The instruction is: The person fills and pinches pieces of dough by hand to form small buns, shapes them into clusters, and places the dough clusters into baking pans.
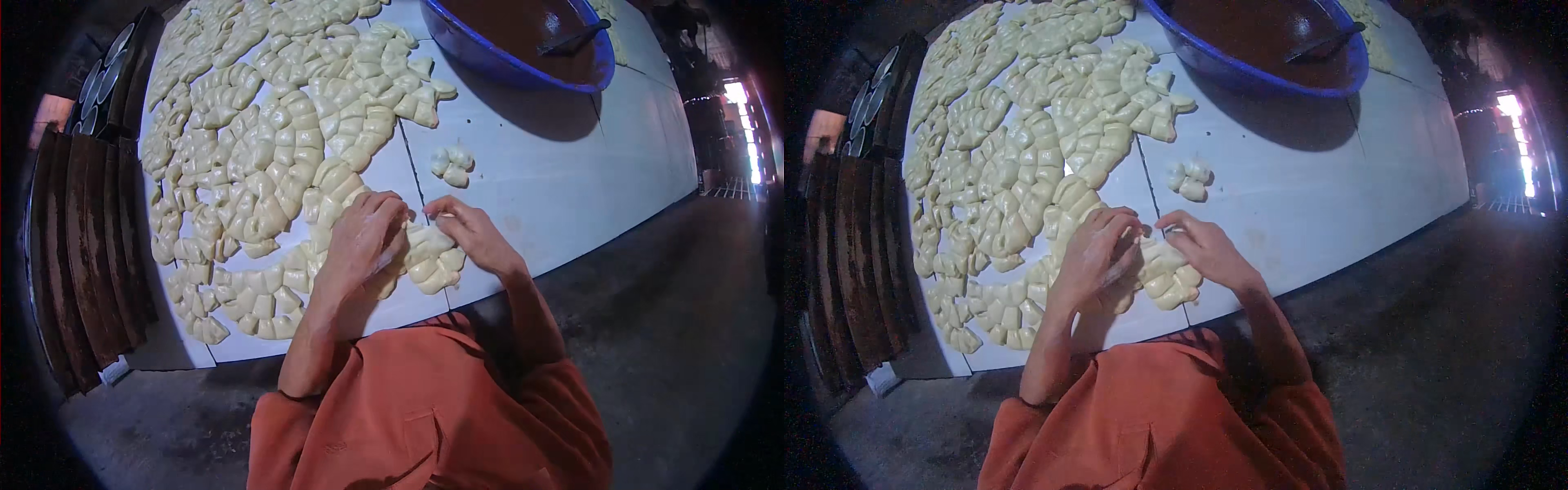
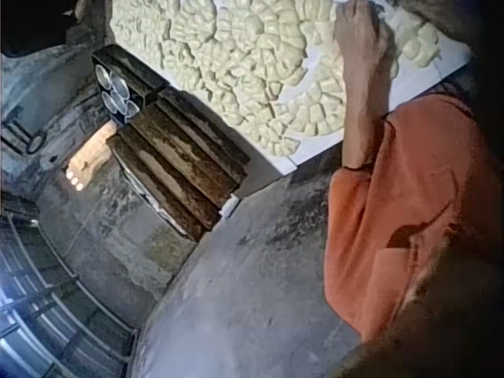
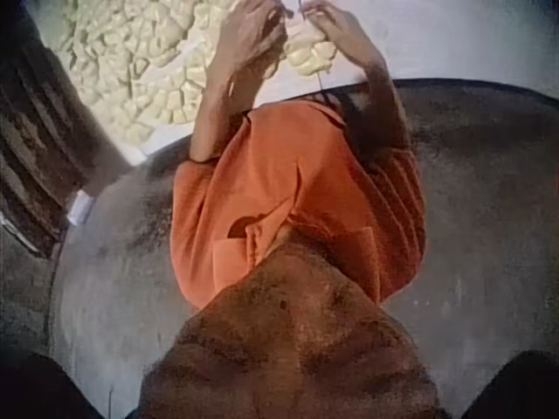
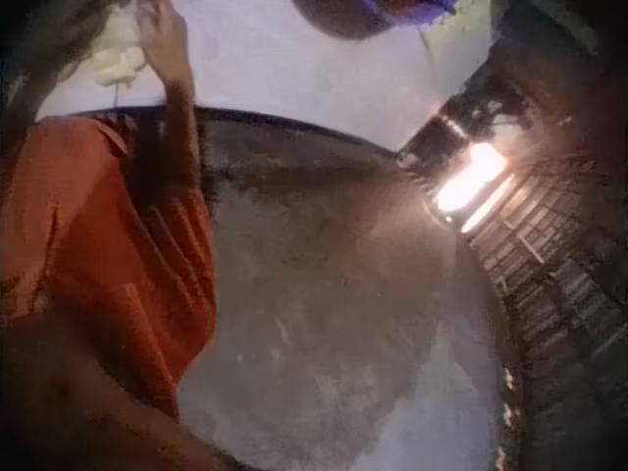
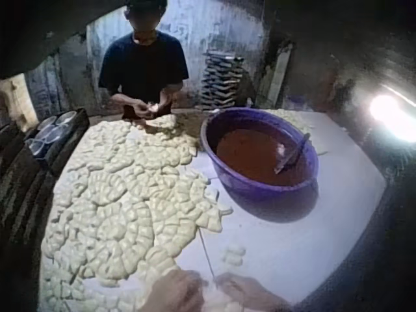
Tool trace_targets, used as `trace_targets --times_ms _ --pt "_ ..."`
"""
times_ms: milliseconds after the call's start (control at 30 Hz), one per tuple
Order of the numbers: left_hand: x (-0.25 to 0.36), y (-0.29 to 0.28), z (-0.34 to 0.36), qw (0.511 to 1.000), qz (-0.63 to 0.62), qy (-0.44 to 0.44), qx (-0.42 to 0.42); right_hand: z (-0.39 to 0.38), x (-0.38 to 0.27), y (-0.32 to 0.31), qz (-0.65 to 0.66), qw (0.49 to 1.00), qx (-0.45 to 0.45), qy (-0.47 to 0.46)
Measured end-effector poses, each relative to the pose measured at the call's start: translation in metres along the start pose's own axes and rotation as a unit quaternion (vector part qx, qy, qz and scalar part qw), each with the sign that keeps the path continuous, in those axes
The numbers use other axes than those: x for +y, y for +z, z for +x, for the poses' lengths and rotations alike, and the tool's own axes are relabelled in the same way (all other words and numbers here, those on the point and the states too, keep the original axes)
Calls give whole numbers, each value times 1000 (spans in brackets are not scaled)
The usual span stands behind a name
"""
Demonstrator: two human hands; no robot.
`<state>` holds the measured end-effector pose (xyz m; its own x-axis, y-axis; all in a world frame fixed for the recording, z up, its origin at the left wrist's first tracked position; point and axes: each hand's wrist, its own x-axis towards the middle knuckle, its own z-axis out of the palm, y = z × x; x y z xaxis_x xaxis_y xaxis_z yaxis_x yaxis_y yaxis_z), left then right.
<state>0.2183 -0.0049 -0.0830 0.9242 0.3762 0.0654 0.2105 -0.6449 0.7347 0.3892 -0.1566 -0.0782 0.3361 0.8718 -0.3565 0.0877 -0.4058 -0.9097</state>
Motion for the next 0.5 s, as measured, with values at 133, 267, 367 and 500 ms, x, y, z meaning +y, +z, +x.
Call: trace_targets --times_ms 133,267,367,500 --pt "9 0 3 999 14 29 -11 -2 -3 -7 -241 965 -38 -93" --pt "5 8 -1 999 44 25 -10 -6 -7 -23 44 995 2 93" --pt "2 11 -1 999 32 17 24 -7 15 -39 124 988 37 87" --pt "-2 17 1 998 39 13 52 -19 1 -35 14 990 26 142"
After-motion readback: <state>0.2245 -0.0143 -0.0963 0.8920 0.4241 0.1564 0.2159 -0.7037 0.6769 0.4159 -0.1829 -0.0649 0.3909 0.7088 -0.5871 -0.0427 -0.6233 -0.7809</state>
